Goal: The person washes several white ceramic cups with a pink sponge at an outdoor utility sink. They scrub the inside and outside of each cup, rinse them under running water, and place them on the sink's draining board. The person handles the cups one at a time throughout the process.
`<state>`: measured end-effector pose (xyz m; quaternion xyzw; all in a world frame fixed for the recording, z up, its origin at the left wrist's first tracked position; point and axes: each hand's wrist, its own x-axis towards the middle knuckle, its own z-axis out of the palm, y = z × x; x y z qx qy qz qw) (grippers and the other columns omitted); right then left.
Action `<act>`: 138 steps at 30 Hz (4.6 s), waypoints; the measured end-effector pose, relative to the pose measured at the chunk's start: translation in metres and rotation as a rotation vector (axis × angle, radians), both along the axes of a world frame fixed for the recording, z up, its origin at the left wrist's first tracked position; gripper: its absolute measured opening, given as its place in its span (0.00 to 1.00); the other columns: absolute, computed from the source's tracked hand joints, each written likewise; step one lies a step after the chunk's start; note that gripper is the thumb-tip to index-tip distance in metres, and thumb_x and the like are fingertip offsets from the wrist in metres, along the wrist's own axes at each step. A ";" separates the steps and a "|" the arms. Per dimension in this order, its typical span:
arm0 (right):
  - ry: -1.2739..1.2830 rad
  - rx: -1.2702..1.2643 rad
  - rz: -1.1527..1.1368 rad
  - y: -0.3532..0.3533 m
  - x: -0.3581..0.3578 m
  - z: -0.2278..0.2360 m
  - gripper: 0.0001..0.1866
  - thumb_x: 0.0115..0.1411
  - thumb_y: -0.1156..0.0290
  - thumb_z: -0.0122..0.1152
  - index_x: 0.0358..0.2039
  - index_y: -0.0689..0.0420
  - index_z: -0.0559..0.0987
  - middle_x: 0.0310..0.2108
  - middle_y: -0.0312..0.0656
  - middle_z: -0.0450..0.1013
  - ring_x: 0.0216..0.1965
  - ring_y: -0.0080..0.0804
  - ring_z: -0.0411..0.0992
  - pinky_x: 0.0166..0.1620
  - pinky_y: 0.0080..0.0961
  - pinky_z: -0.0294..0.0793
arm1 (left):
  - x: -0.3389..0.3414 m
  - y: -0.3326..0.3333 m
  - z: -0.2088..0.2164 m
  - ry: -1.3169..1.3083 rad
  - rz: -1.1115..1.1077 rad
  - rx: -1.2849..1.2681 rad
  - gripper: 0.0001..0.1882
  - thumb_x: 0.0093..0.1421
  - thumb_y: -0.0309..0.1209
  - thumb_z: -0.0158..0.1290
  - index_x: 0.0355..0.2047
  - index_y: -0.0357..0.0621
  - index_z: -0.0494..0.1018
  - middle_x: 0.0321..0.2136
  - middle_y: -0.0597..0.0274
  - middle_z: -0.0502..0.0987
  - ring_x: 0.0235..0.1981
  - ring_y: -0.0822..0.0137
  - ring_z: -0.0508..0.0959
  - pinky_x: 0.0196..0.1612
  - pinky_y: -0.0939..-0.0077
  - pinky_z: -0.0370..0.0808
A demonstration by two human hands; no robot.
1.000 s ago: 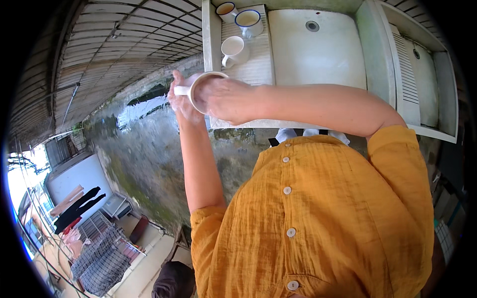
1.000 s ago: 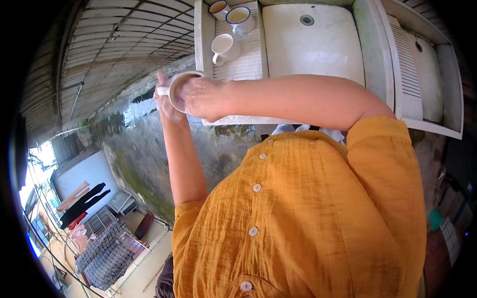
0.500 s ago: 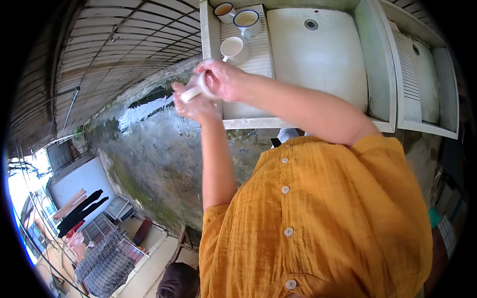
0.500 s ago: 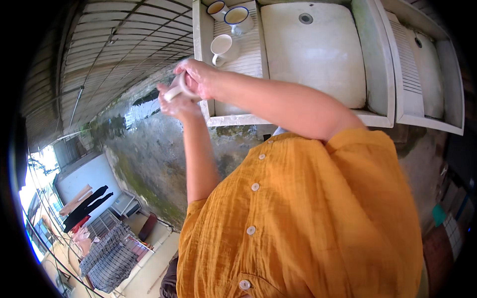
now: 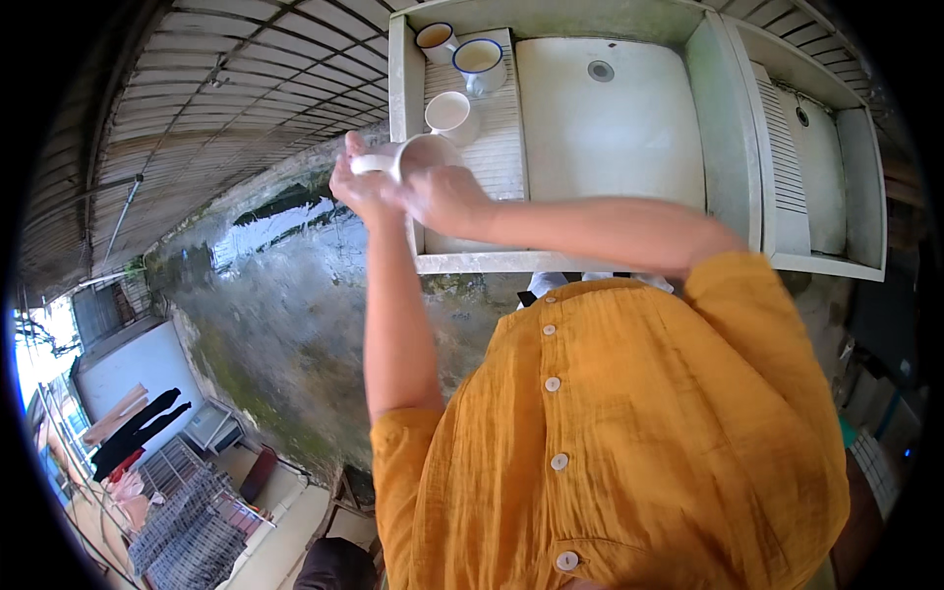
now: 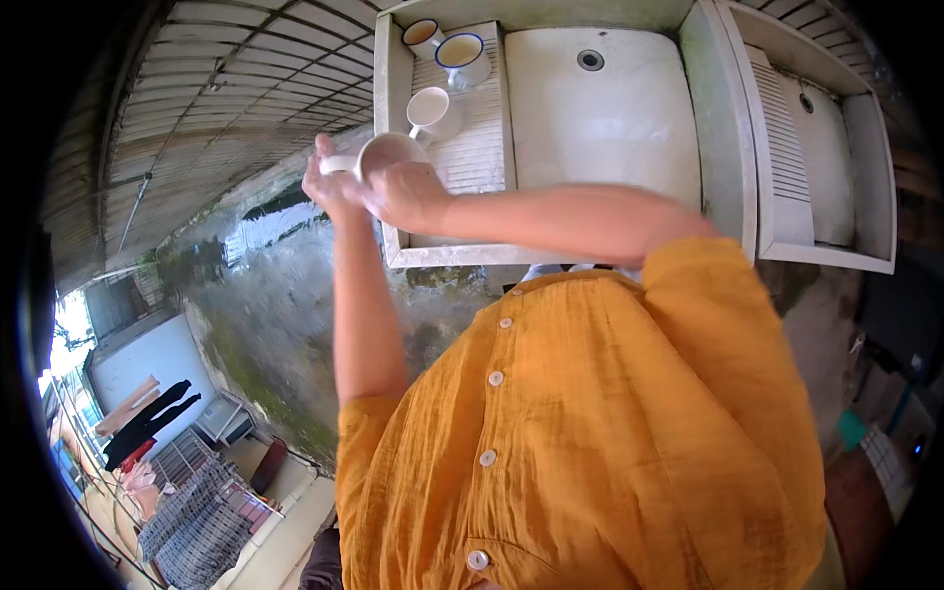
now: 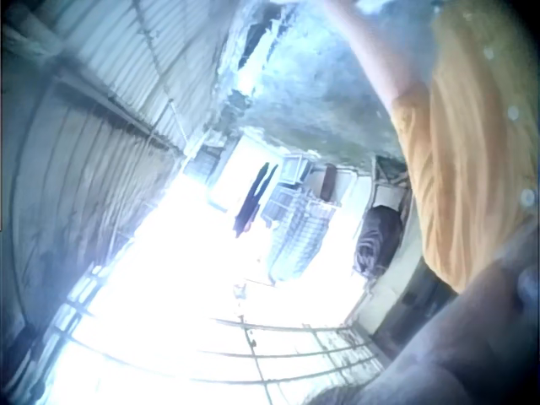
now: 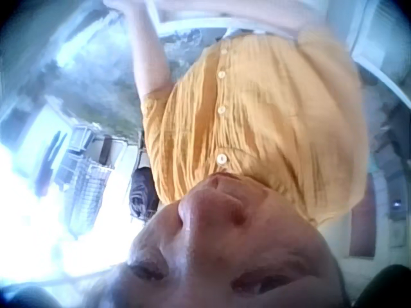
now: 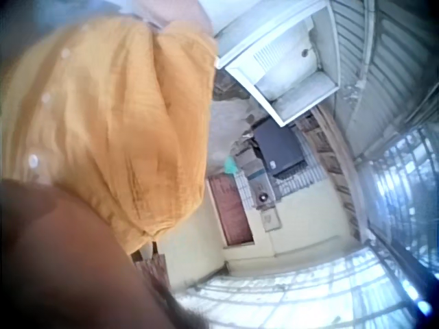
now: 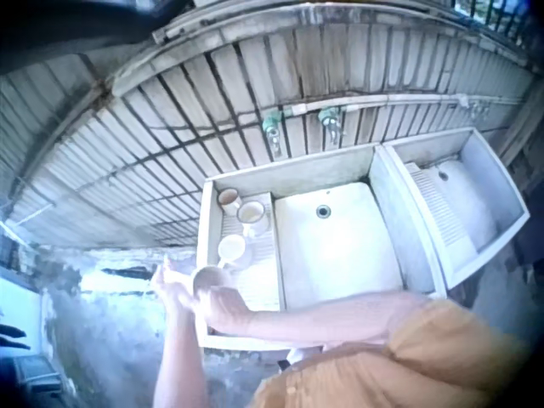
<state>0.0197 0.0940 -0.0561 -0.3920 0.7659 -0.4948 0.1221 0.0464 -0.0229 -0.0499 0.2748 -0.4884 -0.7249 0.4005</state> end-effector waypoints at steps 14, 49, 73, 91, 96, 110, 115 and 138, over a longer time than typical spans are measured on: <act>-0.409 0.182 0.361 0.006 -0.080 -0.022 0.06 0.54 0.69 0.56 0.32 0.54 0.79 0.30 0.43 0.75 0.33 0.38 0.74 0.37 0.35 0.72 | -0.003 0.001 -0.083 -0.195 0.138 0.560 0.12 0.66 0.33 0.43 0.42 0.35 0.62 0.34 0.51 0.71 0.32 0.56 0.77 0.35 0.60 0.79; -0.224 0.333 -0.290 0.113 -0.182 -0.149 0.18 0.49 0.74 0.55 0.42 0.53 0.79 0.33 0.45 0.78 0.33 0.37 0.77 0.35 0.30 0.75 | 0.050 0.015 -0.182 -0.375 -0.188 0.250 0.21 0.55 0.16 0.41 0.51 0.34 0.62 0.43 0.58 0.71 0.43 0.66 0.72 0.51 0.71 0.69; -0.279 -0.209 -0.383 0.154 -0.065 -0.005 0.10 0.55 0.71 0.61 0.35 0.58 0.71 0.34 0.44 0.69 0.31 0.34 0.73 0.37 0.29 0.73 | 0.003 0.091 -0.082 -0.035 -0.377 0.339 0.32 0.68 0.54 0.26 0.50 0.38 0.66 0.45 0.58 0.74 0.47 0.64 0.74 0.51 0.68 0.72; 0.516 0.276 0.372 0.124 -0.036 -0.003 0.05 0.50 0.76 0.54 0.27 0.59 0.78 0.33 0.52 0.70 0.37 0.47 0.71 0.41 0.40 0.70 | -0.009 0.095 -0.024 -0.213 -0.363 0.039 0.36 0.64 0.57 0.39 0.35 0.26 0.73 0.32 0.51 0.77 0.31 0.65 0.77 0.38 0.71 0.75; -0.226 -0.190 0.159 0.127 -0.056 0.012 0.08 0.53 0.79 0.55 0.35 0.59 0.77 0.34 0.47 0.71 0.37 0.36 0.73 0.40 0.35 0.73 | -0.041 0.098 0.035 -0.301 -0.170 -0.884 0.25 0.67 0.45 0.40 0.25 0.37 0.76 0.27 0.57 0.79 0.30 0.65 0.78 0.33 0.72 0.74; -0.441 -0.509 -0.287 0.201 -0.095 0.049 0.16 0.55 0.76 0.59 0.46 0.60 0.74 0.38 0.39 0.74 0.38 0.24 0.72 0.44 0.23 0.72 | -0.133 0.170 0.141 0.371 -0.275 -1.974 0.08 0.56 0.34 0.52 0.22 0.46 0.74 0.26 0.58 0.78 0.35 0.53 0.80 0.39 0.67 0.78; -0.434 -0.516 -0.342 0.215 -0.093 0.050 0.15 0.53 0.75 0.60 0.43 0.60 0.75 0.37 0.41 0.75 0.36 0.24 0.73 0.42 0.23 0.73 | -0.140 0.185 0.141 0.378 -0.287 -2.064 0.06 0.52 0.34 0.55 0.21 0.49 0.74 0.26 0.61 0.78 0.36 0.56 0.80 0.38 0.69 0.78; 0.760 0.155 -0.043 0.159 -0.099 0.063 0.10 0.48 0.74 0.55 0.31 0.63 0.78 0.34 0.48 0.75 0.42 0.40 0.71 0.45 0.35 0.69 | -0.105 0.146 0.088 -0.185 -0.537 -0.364 0.32 0.66 0.51 0.40 0.28 0.30 0.77 0.27 0.55 0.79 0.28 0.67 0.76 0.36 0.76 0.74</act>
